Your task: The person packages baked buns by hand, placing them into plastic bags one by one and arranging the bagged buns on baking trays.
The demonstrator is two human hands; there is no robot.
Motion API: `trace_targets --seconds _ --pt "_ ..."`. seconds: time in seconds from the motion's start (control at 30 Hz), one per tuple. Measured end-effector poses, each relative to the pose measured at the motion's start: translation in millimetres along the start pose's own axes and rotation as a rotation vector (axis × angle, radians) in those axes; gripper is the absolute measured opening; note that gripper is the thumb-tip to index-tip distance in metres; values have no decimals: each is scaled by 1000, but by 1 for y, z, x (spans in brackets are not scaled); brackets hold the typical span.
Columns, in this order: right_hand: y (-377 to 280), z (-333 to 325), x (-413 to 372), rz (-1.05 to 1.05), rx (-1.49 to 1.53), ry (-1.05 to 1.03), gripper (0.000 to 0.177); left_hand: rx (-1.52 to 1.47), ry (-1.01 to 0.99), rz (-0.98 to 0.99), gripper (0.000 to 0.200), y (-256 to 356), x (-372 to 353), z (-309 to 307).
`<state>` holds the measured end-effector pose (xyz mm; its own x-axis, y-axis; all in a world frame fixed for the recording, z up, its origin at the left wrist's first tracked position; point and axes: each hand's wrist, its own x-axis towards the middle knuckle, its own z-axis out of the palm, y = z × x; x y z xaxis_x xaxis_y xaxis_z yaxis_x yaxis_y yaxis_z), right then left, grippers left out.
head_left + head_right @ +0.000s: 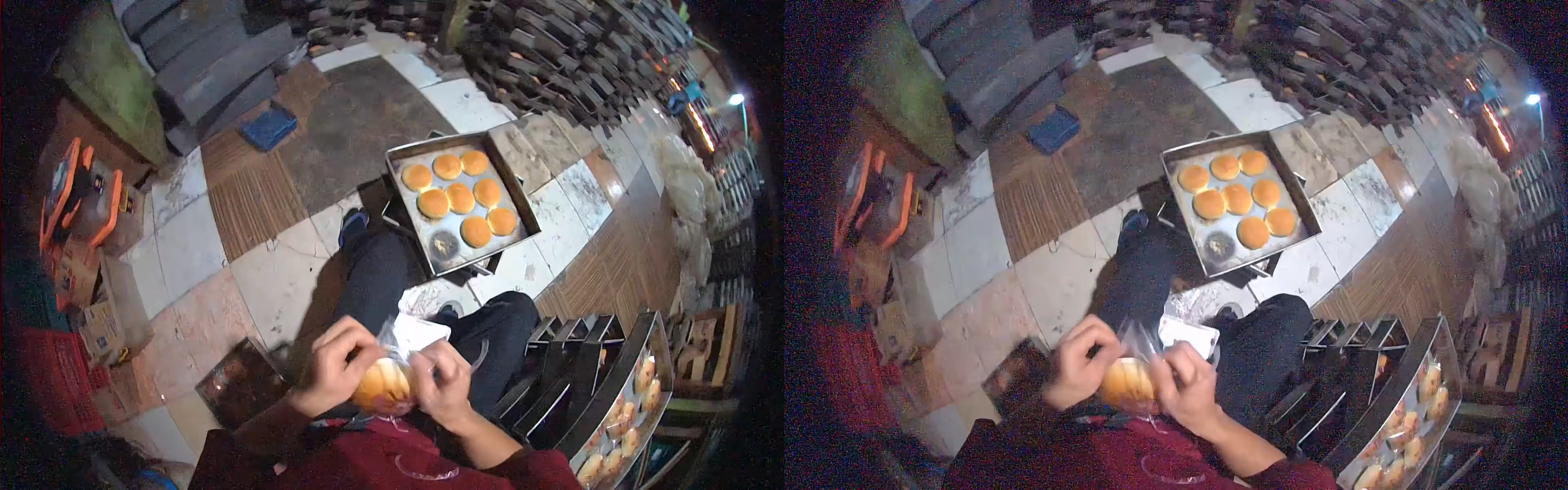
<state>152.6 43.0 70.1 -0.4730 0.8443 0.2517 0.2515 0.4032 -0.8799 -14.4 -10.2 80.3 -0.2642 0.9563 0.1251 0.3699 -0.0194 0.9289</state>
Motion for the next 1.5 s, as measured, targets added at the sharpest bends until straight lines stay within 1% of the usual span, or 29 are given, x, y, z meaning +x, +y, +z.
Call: trace_targets --seconds 0.07,0.1,0.13,0.17,0.2,0.27,0.33,0.37,0.4,0.47,0.5,0.53,0.6,0.67,0.73,0.8,0.87,0.9,0.93,0.97,1.0,1.03,1.07,1.13,1.2,1.33,1.37,1.4,1.5 --pt "19 13 29 -130 -173 -1 12 -31 156 7 13 -32 18 14" --pt "41 20 39 18 -132 94 17 -241 275 -123 15 -45 29 17" --pt "56 24 47 171 -89 185 22 -225 476 -257 16 -52 35 11" --pt "57 14 56 351 45 118 31 -139 522 -265 17 -60 27 14" --pt "59 18 49 351 48 123 31 -53 572 -264 19 -75 15 19" --pt "75 30 11 602 194 19 39 25 535 -313 22 -104 -19 26" --pt "97 38 -33 620 89 -84 31 156 456 -345 23 -112 -52 33" --pt "95 38 -46 448 -11 36 26 -3 446 -531 18 -114 -65 38" --pt "86 37 -53 276 -107 150 29 -6 446 -541 18 -104 -64 37" --pt "43 23 -39 -122 -265 127 57 -418 552 -863 16 -62 -59 33" --pt "17 21 -28 -132 -444 -105 76 -473 516 -809 19 -48 -55 31" --pt "18 31 -19 -240 -484 -107 70 -473 513 -801 19 -32 -48 28" --pt "52 37 5 27 -361 -369 71 -564 555 -478 25 -3 -35 25" --pt "68 15 44 257 71 -270 68 -582 644 -384 30 7 -28 19" --pt "106 -12 77 237 -23 -168 67 -578 667 -338 34 10 -27 7" --pt "121 -38 100 276 -301 76 57 -587 611 -309 35 -6 -31 8" --pt "169 -50 92 -146 -787 423 40 -624 616 -410 30 -19 -35 13" --pt "174 -45 76 -24 -685 344 22 -628 617 -413 30 -23 -38 16" --pt "151 -35 61 -50 -641 208 10 -663 596 -452 27 -28 -39 19" --pt "146 -24 36 -66 -481 45 11 -698 573 -492 24 -32 -39 23" --pt "150 -6 12 -107 -631 -214 24 -702 572 -492 24 -37 -38 28" --pt "154 10 -19 -180 -590 -334 36 -741 496 -546 22 -42 -36 34" --pt "131 21 -37 -209 -895 -492 43 -777 418 -604 21 -46 -37 41" --pt "142 36 -59 -141 -836 -520 42 -809 362 -576 19 -51 -29 58" --pt "146 39 -63 -248 -882 -661 35 -820 283 -553 18 -50 -21 67" --pt "146 40 -75 -341 -874 -802 31 -921 280 -569 16 -42 -11 70" --pt "153 40 -78 -201 -832 -597 40 -896 296 -564 15 -43 -11 68" --pt "140 36 -66 -94 -950 -506 43 -896 310 -577 15 -47 -11 65" --pt "144 38 -68 -98 -972 -659 38 -855 350 -661 15 -65 -18 63"
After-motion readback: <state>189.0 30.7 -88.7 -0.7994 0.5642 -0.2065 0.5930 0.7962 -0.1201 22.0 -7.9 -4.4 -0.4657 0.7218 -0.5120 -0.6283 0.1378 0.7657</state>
